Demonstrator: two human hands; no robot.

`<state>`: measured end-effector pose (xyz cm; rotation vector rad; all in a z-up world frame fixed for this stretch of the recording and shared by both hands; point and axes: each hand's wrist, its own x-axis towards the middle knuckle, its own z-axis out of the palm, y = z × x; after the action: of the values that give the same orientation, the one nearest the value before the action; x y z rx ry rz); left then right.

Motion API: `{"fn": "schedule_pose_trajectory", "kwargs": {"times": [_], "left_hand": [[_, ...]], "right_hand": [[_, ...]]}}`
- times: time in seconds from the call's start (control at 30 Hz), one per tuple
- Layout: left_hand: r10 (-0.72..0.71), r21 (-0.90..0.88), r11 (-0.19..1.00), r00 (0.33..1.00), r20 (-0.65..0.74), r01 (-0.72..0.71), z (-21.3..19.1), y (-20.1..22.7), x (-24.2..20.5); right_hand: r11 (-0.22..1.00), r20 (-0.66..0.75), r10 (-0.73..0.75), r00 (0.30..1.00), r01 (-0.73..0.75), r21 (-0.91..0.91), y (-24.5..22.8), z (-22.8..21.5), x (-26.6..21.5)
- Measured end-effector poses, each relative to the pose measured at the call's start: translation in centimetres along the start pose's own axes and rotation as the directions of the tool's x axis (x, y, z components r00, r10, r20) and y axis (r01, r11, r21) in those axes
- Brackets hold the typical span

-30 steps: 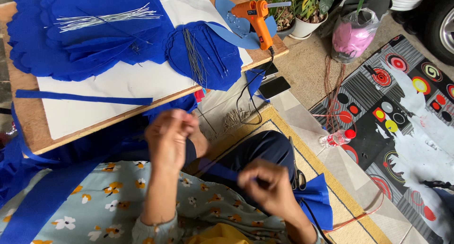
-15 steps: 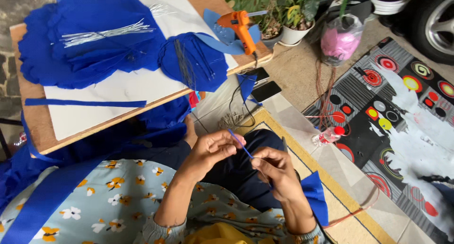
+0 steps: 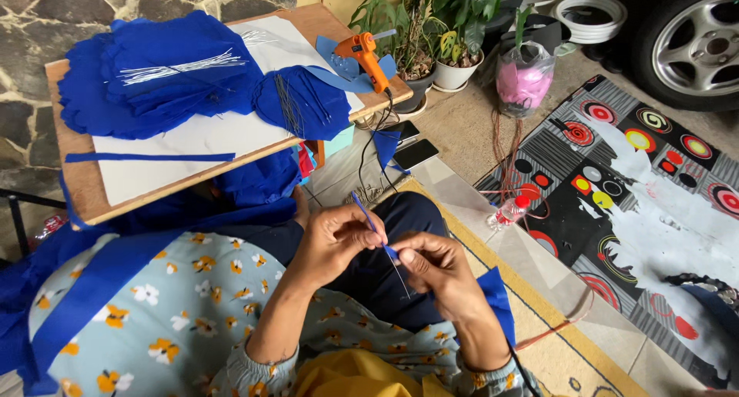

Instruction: The person applies glue to thin wires and attaches blue fabric petals to them while working on a board.

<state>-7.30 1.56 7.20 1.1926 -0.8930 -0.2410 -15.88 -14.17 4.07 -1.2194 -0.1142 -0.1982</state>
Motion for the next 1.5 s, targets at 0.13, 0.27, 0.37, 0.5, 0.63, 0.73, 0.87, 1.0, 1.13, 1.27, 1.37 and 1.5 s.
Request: {"fn": "schedule_pose_trajectory", "kwargs": {"times": [0.13,0.27,0.37,0.5,0.63,0.73,0.87,1.0,1.13,1.27,1.37,1.5], "left_hand": [[0.011,0.087,0.996,1.0,0.002,-0.012,1.3,1.3,-0.4],[0.062,0.191,0.98,0.998,-0.018,-0.057,2.5,2.3,-0.4],[0.105,0.264,0.961,0.993,-0.062,-0.085,3.3,2.9,-0.1],[0.154,0.335,0.938,0.975,-0.162,-0.092,3.9,2.9,0.2],[0.085,0.242,0.97,0.95,-0.301,-0.01,4.2,0.8,0.2],[-0.09,-0.043,0.996,0.914,-0.395,0.079,4.5,-0.2,0.5],[-0.121,-0.115,0.99,0.875,-0.468,0.076,4.7,-1.7,1.1],[-0.193,-0.265,0.962,0.866,-0.462,0.073,4.2,-1.9,1.8],[-0.15,-0.176,0.98,0.926,-0.346,0.092,1.9,-2.5,1.9],[-0.132,-0.104,0.989,0.955,-0.266,0.107,0.0,-2.7,2.1],[-0.121,-0.105,0.99,0.95,-0.287,0.094,-1.2,-2.4,2.5],[-0.1,-0.108,0.991,0.964,-0.246,0.075,-3.6,-2.7,3.0]], "right_hand": [[0.997,0.017,-0.016,1.0,0.018,-0.081,-2.5,0.7,-1.3],[0.942,0.027,-0.165,0.986,0.165,-0.293,-3.9,0.8,-2.2],[0.858,0.011,-0.283,0.959,0.259,-0.444,-4.4,1.2,-2.5],[0.615,-0.038,-0.505,0.862,0.328,-0.717,-4.8,2.8,-2.6],[0.411,0.01,-0.684,0.729,0.397,-0.821,-3.6,3.5,-2.2],[0.131,0.147,-0.798,0.585,0.406,-0.904,-3.4,3.7,-1.7],[-0.121,0.252,-0.811,0.528,0.271,-0.955,-2.3,2.4,-1.0],[0.03,0.198,-0.776,0.599,0.348,-0.937,-2.7,2.3,0.4],[0.543,-0.042,-0.593,0.804,0.361,-0.758,-3.0,2.1,2.0],[0.73,-0.073,-0.466,0.882,0.337,-0.595,-2.4,2.5,4.0],[0.797,-0.084,-0.409,0.909,0.311,-0.518,-1.8,3.2,5.3],[0.871,-0.064,-0.34,0.938,0.289,-0.398,-1.2,4.3,7.1]]}}
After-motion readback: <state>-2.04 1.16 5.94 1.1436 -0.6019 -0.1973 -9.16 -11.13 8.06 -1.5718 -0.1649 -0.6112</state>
